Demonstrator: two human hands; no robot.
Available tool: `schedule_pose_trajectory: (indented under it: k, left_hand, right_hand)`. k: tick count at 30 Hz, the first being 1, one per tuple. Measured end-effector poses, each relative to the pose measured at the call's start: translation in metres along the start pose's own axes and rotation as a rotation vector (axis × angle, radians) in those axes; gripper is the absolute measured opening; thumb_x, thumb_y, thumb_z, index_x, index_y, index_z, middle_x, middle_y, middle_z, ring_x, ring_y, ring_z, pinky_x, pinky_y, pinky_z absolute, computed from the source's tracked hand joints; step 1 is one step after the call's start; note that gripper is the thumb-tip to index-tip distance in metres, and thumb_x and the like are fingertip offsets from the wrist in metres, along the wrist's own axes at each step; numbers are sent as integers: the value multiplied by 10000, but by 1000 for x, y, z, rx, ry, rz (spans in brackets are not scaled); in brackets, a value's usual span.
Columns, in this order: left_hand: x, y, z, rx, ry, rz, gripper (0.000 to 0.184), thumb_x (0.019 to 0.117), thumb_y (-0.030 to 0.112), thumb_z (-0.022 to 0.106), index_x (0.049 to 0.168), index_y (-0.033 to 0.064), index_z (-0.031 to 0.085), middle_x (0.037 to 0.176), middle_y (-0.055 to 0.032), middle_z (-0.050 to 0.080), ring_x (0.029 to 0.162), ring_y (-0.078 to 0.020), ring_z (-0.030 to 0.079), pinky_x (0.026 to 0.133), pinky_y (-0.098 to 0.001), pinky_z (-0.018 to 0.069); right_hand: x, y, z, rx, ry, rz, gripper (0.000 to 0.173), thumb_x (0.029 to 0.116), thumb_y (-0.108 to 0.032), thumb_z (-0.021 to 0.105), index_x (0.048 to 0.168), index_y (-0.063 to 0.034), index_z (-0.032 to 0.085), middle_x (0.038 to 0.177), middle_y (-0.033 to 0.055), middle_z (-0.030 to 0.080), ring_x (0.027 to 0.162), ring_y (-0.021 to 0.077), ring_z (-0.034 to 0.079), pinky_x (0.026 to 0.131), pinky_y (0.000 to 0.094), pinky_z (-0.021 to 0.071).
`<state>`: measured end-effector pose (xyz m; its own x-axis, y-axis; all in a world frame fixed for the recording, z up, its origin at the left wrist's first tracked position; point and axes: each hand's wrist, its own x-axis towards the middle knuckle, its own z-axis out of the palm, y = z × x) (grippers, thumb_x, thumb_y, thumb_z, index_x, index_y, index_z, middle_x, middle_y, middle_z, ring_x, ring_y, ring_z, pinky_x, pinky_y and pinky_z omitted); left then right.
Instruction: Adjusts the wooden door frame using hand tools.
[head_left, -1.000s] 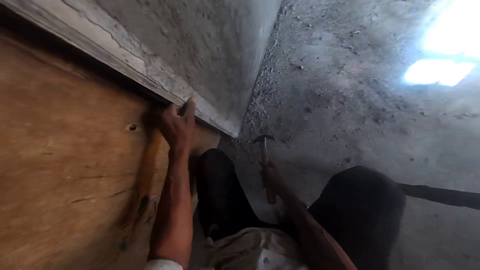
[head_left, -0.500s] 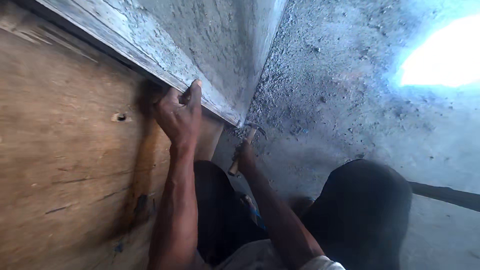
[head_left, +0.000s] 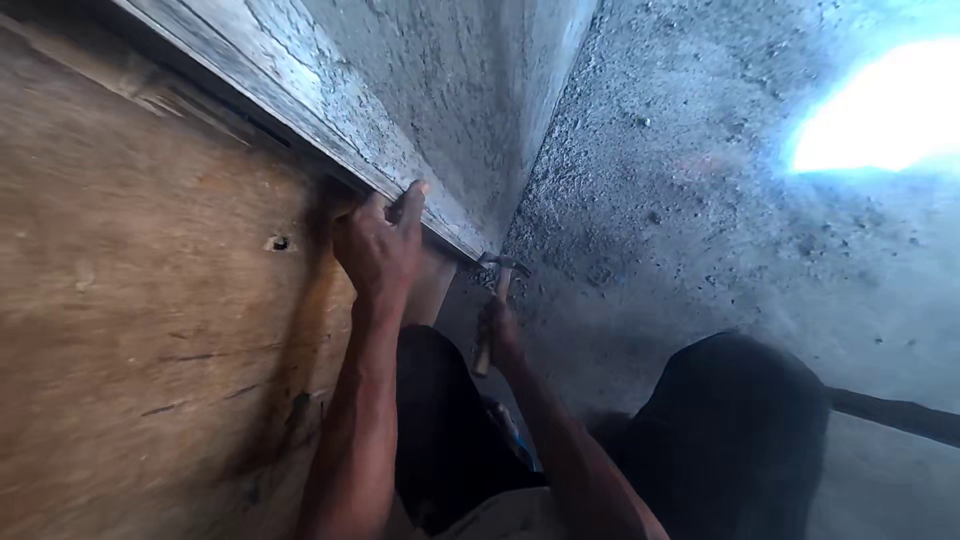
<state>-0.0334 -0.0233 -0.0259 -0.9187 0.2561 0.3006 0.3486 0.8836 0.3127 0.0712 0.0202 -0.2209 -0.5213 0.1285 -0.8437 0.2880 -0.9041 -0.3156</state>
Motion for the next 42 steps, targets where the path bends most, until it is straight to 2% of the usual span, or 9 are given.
schedule_pose_trajectory:
  k: [8,13,16,21,27,32,37,39,42]
  left_hand:
    - [13,2,7,3,44,-6,544,958,590,622,861,64,718,756,-109,688,721,-267,662,721,-535,493]
    - [11,3,4,-5,-12,-29,602,976,607,590,858,23,675,745,-153,646,701,-317,631,686,-566,480]
    - [16,5,4,27,-6,-52,593,959,608,603,862,33,705,771,-144,680,737,-310,666,716,-567,495]
    - [17,3,7,21,34,-26,580,963,595,603,820,41,698,754,-134,676,732,-300,664,713,-553,494]
    - [16,1,9,30,29,-1,581,978,583,585,834,33,707,767,-146,686,746,-313,673,733,-557,500]
    - [18,0,8,49,13,-8,610,969,608,576,809,31,689,751,-147,673,732,-318,667,708,-557,498]
    - [10,5,13,20,103,39,558,981,531,607,841,1,706,778,-184,701,761,-367,694,739,-582,514]
    - [2,5,9,-48,62,38,536,1006,523,589,844,21,681,743,-169,666,700,-349,662,666,-563,514]
    - [-3,4,2,-84,11,-13,549,1003,575,569,856,56,670,704,-145,637,631,-326,635,586,-544,512]
  right_hand:
    - [-4,-7,1,-105,30,-28,359,1132,-361,379,1099,-23,496,613,27,468,409,127,467,392,292,477]
    - [-7,-14,-4,-156,-4,-61,349,1138,-341,359,1119,-20,495,621,24,477,424,123,490,401,289,489]
    - [-5,-15,-4,-168,18,-88,356,1131,-350,392,1061,-19,502,601,21,471,415,126,490,398,295,494]
    - [-6,-17,-24,-316,-22,-103,331,1124,-336,421,1112,-17,510,623,18,474,430,122,486,414,294,493]
    - [-5,-6,-4,-68,56,-52,358,1139,-337,352,1017,-30,488,581,12,452,404,121,470,395,293,483]
    - [-12,-6,6,-71,25,-60,338,1137,-334,366,1073,-24,482,588,21,462,397,121,477,378,291,484]
    - [-8,-17,-34,-463,-12,-137,342,1118,-341,442,1199,-18,518,652,26,496,448,122,497,425,291,490]
    - [-9,-16,-55,-722,14,-208,420,1121,-388,409,1323,-33,507,758,66,537,550,169,544,522,346,518]
    - [-22,-16,-70,-1182,75,-307,470,1121,-418,360,1349,-61,562,965,173,672,814,309,679,749,497,564]
